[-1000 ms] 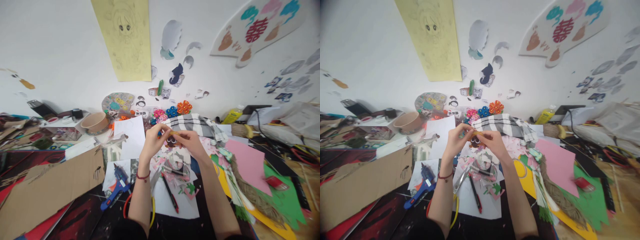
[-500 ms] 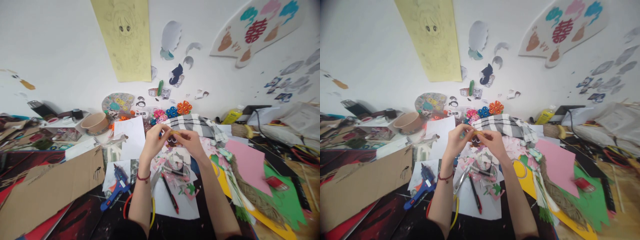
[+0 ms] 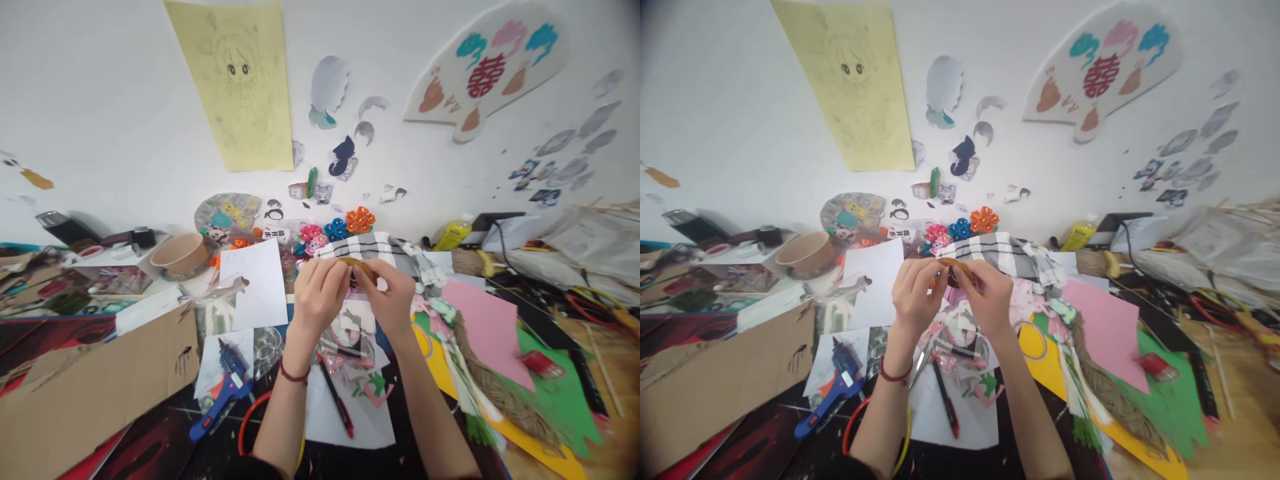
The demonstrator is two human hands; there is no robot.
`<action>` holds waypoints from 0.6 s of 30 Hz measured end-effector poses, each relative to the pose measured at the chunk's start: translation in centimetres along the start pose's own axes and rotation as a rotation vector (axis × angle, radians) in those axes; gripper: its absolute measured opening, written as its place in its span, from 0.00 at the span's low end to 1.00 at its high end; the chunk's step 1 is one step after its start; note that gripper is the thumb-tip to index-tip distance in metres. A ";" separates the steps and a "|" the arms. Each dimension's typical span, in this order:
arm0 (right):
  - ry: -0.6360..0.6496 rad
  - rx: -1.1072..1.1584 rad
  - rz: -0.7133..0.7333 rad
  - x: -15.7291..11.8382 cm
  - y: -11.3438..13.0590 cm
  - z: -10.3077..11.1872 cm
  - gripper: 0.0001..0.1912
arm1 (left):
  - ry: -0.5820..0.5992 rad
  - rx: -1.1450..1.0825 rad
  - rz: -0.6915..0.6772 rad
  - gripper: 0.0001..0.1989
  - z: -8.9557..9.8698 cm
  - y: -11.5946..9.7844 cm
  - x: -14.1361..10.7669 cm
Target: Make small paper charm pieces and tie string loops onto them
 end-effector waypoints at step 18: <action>-0.108 -0.199 0.261 -0.4 1.9 1.2 0.06 | 0.062 0.088 -0.013 0.04 0.7 -2.9 1.0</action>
Point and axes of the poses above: each hand's wrist, its own x-axis towards the middle knuckle, its own z-axis out of the back of the hand, y = z × x, the point moved 3 cm from there along x, towards the middle knuckle, and after that the axes turned 4 degrees about -x, right-handed, at the moved point
